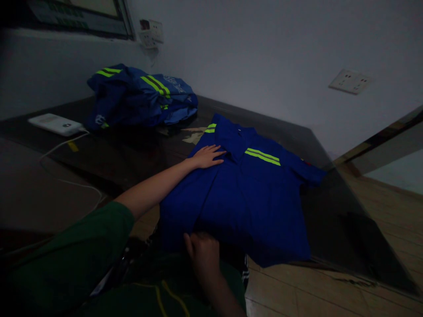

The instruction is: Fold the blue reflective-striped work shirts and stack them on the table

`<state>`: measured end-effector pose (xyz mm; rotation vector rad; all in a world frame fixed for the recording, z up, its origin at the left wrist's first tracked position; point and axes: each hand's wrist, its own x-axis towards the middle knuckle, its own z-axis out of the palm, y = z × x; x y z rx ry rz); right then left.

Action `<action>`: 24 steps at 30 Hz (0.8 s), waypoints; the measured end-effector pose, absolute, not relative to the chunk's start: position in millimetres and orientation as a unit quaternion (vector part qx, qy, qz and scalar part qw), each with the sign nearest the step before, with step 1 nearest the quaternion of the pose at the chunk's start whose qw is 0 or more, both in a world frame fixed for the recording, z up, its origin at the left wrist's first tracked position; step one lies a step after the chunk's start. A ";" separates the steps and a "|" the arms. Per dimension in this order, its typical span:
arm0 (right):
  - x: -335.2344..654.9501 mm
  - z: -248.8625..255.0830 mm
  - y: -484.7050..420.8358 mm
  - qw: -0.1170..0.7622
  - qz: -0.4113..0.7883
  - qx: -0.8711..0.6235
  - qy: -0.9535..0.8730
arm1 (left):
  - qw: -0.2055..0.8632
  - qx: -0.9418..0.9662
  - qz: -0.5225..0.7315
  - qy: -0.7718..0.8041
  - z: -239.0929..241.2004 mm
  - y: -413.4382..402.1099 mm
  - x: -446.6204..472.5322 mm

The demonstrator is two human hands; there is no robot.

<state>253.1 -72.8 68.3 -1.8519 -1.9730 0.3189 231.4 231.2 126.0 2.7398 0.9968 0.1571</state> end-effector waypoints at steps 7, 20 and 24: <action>247.5 54.7 -67.2 0.300 0.360 -0.623 -0.627 | 0.109 0.934 0.061 0.336 124.1 232.3 231.2; 254.0 26.2 -63.3 0.357 0.491 -0.563 -0.561 | 0.110 0.935 0.061 0.333 124.7 231.8 231.1; 252.4 10.0 -66.1 0.306 0.447 -0.625 -0.561 | 0.109 0.934 0.057 0.335 126.1 230.7 230.9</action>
